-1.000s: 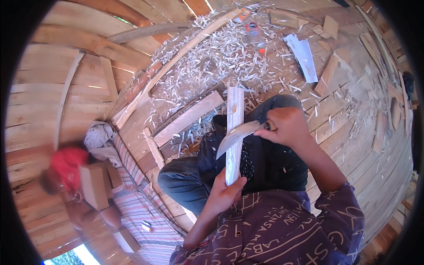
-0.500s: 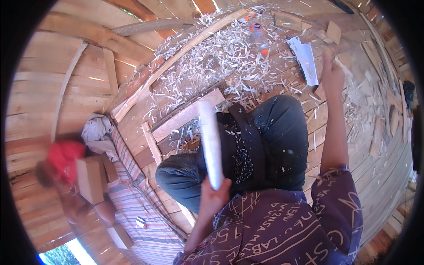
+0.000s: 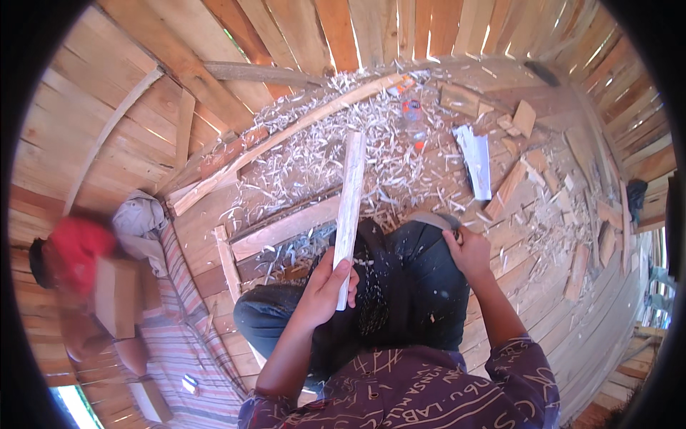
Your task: The person carves a piece of light-colored wood using a curved knife while sitting on the floor. Wood shavings accumulate on the wooden surface and the person's lap as they whittle the object.
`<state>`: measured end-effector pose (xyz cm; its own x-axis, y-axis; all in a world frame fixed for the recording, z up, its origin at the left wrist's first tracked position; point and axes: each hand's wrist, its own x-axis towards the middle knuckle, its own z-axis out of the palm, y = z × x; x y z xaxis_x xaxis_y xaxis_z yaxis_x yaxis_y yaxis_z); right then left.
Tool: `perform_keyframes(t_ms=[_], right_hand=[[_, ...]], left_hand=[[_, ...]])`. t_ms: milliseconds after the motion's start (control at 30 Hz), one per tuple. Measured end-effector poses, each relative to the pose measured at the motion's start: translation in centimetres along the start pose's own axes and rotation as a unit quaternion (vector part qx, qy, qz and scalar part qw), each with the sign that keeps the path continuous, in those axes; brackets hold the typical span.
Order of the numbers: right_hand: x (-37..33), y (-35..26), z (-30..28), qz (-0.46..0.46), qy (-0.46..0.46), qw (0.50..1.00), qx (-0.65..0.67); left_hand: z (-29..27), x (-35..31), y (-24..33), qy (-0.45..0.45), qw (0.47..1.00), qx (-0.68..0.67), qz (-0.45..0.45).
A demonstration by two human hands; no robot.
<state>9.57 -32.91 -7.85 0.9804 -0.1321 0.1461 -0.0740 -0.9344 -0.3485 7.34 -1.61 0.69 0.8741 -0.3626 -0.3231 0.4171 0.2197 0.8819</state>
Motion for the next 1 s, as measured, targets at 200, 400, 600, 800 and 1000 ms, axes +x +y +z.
perform_keyframes(t_ms=[200, 400, 600, 800, 1000], right_hand=[[0.9, -1.1, -1.1, -0.013, -0.057, 0.998, -0.038], [2.0, -1.8, -1.2, -0.014, -0.115, 0.985, -0.127], [2.3, -1.6, -0.5, -0.018, -0.126, 0.980, -0.153], [2.8, -2.0, -0.2, -0.027, -0.136, 0.977, -0.160], [2.7, -2.4, -0.3, -0.020, -0.124, 0.979, -0.163]], left_hand=[[-1.3, 6.3, 4.2, -0.060, 0.993, 0.002, 0.101], [-3.9, 8.4, 4.4, -0.031, 0.994, -0.099, 0.042], [-6.0, 7.4, 3.7, -0.068, 0.975, -0.212, -0.001], [-6.5, 6.4, 4.2, -0.018, 0.983, -0.148, 0.104], [-7.3, 5.9, 4.3, -0.041, 0.972, -0.211, 0.096]])
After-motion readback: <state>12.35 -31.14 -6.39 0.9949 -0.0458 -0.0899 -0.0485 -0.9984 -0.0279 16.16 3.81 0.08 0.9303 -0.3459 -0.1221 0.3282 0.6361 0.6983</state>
